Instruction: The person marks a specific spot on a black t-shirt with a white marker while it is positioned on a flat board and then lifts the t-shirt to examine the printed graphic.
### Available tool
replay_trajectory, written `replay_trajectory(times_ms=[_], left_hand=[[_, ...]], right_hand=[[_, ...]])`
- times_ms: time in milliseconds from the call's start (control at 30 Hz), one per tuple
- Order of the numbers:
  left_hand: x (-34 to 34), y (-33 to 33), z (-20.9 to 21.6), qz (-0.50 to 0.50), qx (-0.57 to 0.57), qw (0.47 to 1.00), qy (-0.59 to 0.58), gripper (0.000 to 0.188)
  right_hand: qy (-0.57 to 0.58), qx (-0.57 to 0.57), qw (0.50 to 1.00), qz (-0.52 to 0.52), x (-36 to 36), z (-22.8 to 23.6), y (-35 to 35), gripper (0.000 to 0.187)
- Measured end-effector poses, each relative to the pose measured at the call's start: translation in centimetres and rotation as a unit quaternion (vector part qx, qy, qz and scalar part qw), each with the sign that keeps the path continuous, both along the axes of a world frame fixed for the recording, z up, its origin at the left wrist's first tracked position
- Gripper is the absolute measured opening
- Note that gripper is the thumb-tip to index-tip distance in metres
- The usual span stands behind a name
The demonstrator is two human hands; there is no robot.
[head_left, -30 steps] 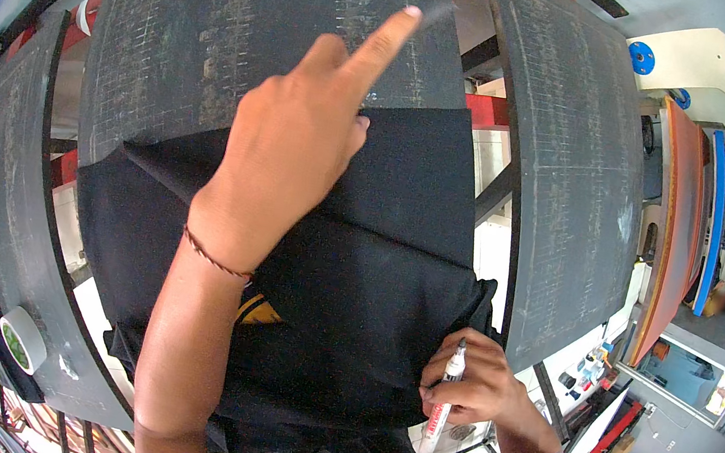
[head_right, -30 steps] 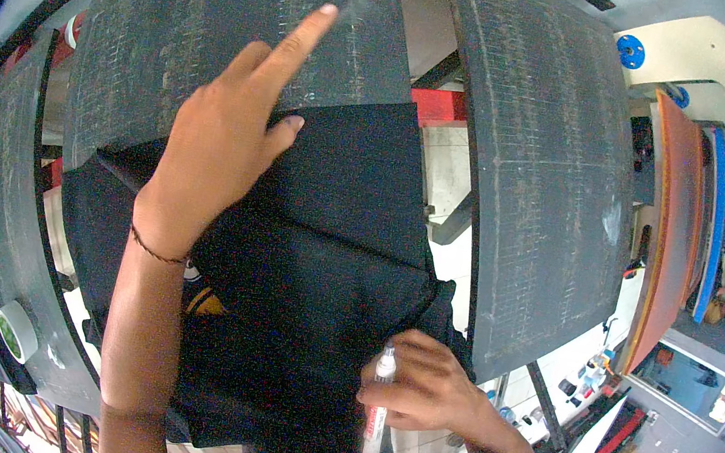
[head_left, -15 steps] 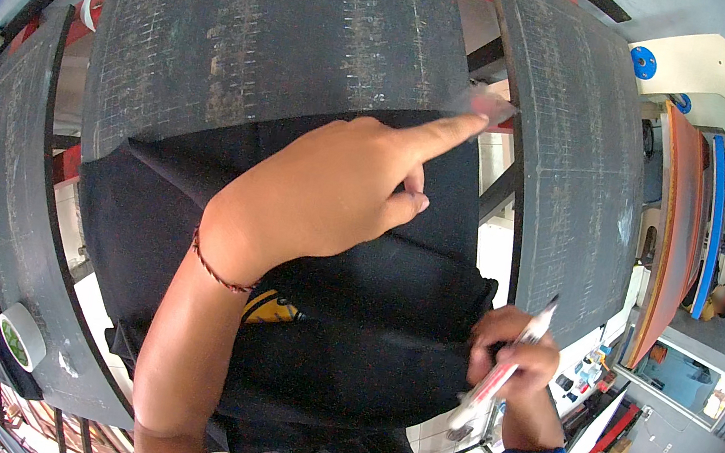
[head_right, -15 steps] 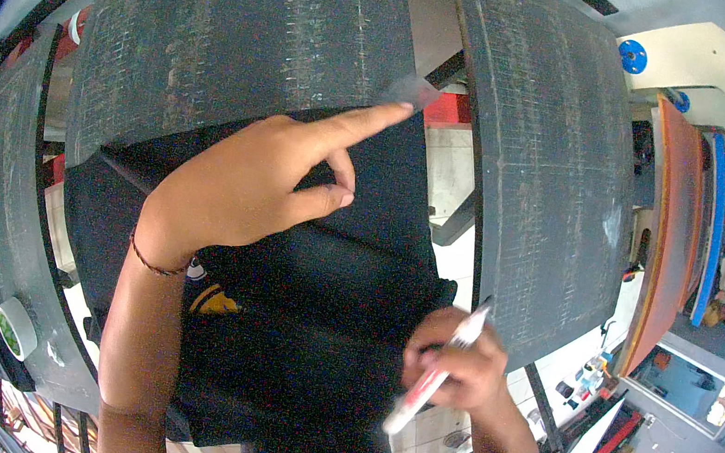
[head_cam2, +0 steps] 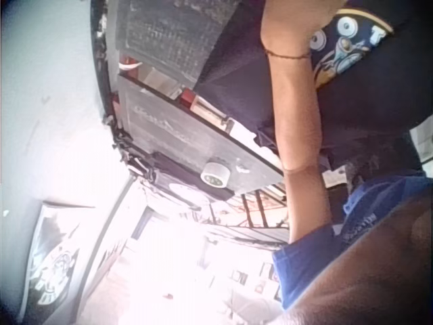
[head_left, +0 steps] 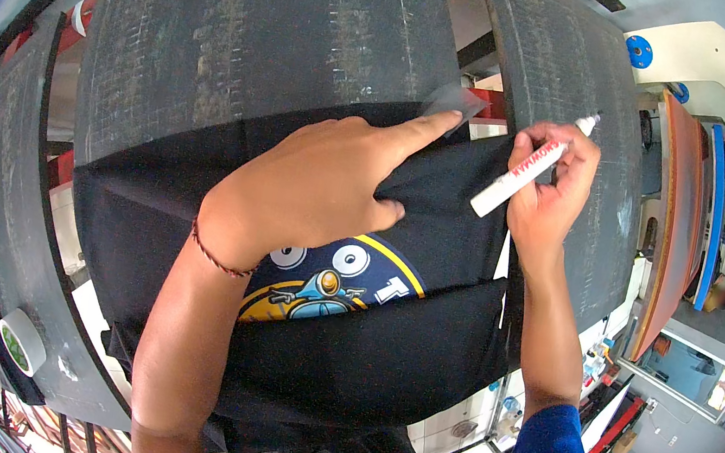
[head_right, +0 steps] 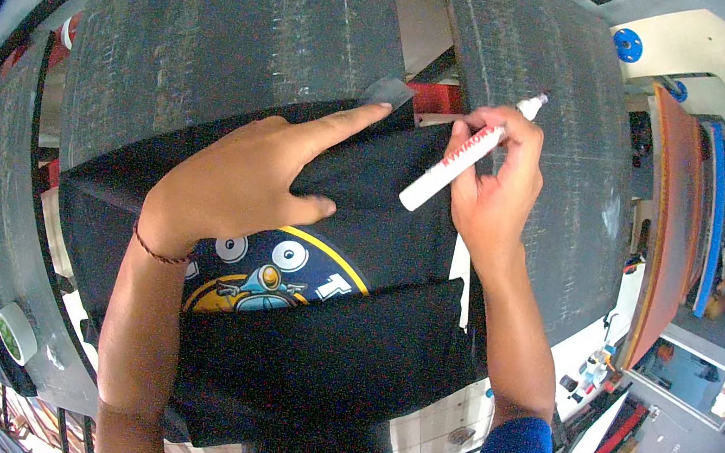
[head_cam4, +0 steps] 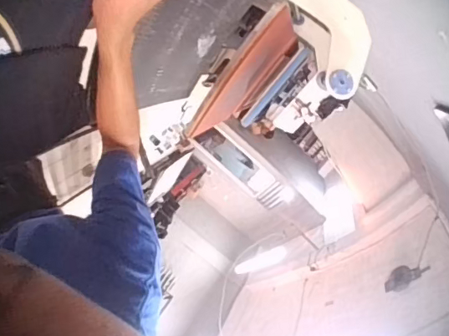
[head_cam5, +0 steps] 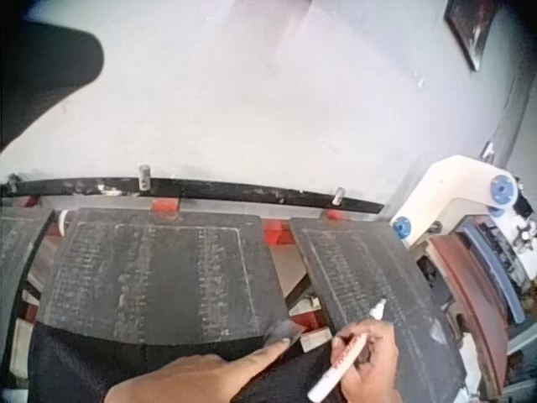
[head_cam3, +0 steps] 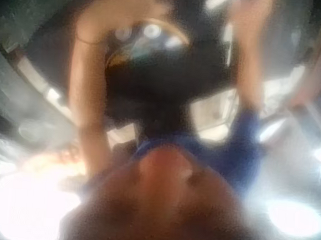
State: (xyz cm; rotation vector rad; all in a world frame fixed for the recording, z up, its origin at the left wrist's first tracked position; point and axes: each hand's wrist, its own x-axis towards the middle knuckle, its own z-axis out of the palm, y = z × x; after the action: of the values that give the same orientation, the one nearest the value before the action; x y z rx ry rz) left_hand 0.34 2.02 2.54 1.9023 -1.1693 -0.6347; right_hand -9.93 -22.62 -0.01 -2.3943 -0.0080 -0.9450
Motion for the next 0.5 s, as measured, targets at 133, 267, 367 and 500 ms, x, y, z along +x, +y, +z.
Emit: replay_trajectory(times_ms=[133, 267, 367, 500], left_hand=[[0.2, 0.0, -0.6, 0.009, -0.040, 0.999, -0.005, 0.072], [0.2, 0.1, -1.3, 0.017, -0.047, 0.999, -0.018, 0.072], [-0.1, -0.2, -1.4, 0.011, -0.024, 1.000, -0.006, 0.072], [-0.1, -0.1, -0.2, -0.007, 0.011, 1.000, 0.005, 0.071]], right_hand=[[0.004, 0.042, 0.999, -0.028, 0.4, 0.1, -0.1, 0.032], [-0.054, 0.147, 0.987, 0.021, -2.4, 1.7, 2.0, 0.045], [0.022, 0.307, 0.942, 0.131, -5.3, 2.7, 5.1, 0.062], [0.083, 0.401, 0.891, 0.196, -7.1, 1.9, 7.2, 0.038]])
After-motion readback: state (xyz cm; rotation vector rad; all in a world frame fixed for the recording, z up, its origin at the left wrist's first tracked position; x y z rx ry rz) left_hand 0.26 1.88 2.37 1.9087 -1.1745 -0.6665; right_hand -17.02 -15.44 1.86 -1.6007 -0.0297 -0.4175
